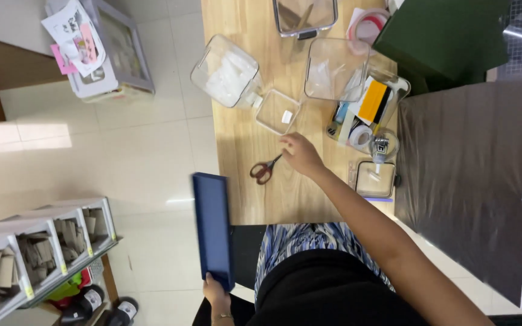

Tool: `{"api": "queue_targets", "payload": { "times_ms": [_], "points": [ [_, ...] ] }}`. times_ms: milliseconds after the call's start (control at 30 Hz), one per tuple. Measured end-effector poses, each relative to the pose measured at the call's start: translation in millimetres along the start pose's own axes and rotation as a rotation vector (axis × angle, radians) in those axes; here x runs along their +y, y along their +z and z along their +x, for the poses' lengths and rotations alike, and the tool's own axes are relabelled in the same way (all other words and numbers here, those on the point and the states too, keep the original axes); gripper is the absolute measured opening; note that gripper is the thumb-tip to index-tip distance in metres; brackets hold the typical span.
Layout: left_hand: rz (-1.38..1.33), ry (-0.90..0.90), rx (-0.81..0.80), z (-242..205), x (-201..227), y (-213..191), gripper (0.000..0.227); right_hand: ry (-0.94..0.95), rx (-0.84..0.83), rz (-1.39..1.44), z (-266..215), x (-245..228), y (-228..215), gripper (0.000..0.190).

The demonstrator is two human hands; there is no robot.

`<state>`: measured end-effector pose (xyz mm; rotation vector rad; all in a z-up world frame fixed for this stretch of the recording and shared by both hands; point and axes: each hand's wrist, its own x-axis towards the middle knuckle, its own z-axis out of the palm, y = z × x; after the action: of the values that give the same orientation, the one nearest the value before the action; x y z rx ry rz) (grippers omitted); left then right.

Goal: The person organizes printed materials, cuts a piece of white tape using scissors, and peels a paper cutout from a green cutting mat.

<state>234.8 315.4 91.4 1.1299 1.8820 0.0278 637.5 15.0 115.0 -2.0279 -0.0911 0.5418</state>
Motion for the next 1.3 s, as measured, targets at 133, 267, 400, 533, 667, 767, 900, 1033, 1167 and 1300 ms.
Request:
{"api": "queue_targets", "payload": {
  "times_ms": [133, 267, 400, 533, 667, 767, 900, 1033, 1167, 1300],
  "points": [
    [0.268, 0.268, 0.083, -13.8, -17.7, -32.6, 0.049, -0.38, -0.254, -0.554, 0.3, 11.9, 34.8, 0.036],
    [0.501, 0.492, 0.004, -10.3, 6.3, -43.6, 0.045, -0.465, -0.092, -0.71, -4.4, 64.1, 45.5, 0.008],
    [0.495, 0.625, -0.067, -15.9, 52.9, -1.3, 0.045, -0.358, -0.005, -0.587, -17.6, 84.2, 27.1, 0.012],
    [0.635, 0.763, -0.239, -58.2, 103.1, 69.2, 0.037, -0.206, 0.027, -0.556, -30.0, 86.2, 4.1, 0.009],
    [0.787, 0.801, -0.324, -92.8, 122.7, 130.2, 0.033, -0.115, 0.06, -0.556, -44.7, 71.5, -25.9, 0.015],
    [0.794, 0.888, -0.29, -67.6, 121.4, 167.3, 0.028, -0.049, 0.15, -0.465, -62.4, 57.9, -43.5, 0.014],
    [0.85, 1.033, -0.202, -78.7, 141.6, 191.9, 0.024, -0.002, 0.161, -0.483, -74.0, 56.2, -63.3, 0.018],
    [0.931, 1.172, -0.254, -102.1, 173.1, 219.2, 0.039, 0.08, 0.193, -0.355, -77.4, 52.1, -71.4, 0.017],
    [0.915, 1.523, -0.459, -144.5, 206.8, 280.4, 0.041, 0.079, 0.24, -0.117, -86.6, 36.7, -75.6, 0.013],
    [0.936, 1.877, -0.494, -171.2, 208.9, 358.9, 0.038, 0.121, 0.461, 0.093, -105.9, 34.1, -86.2, 0.009]
  ]
}}
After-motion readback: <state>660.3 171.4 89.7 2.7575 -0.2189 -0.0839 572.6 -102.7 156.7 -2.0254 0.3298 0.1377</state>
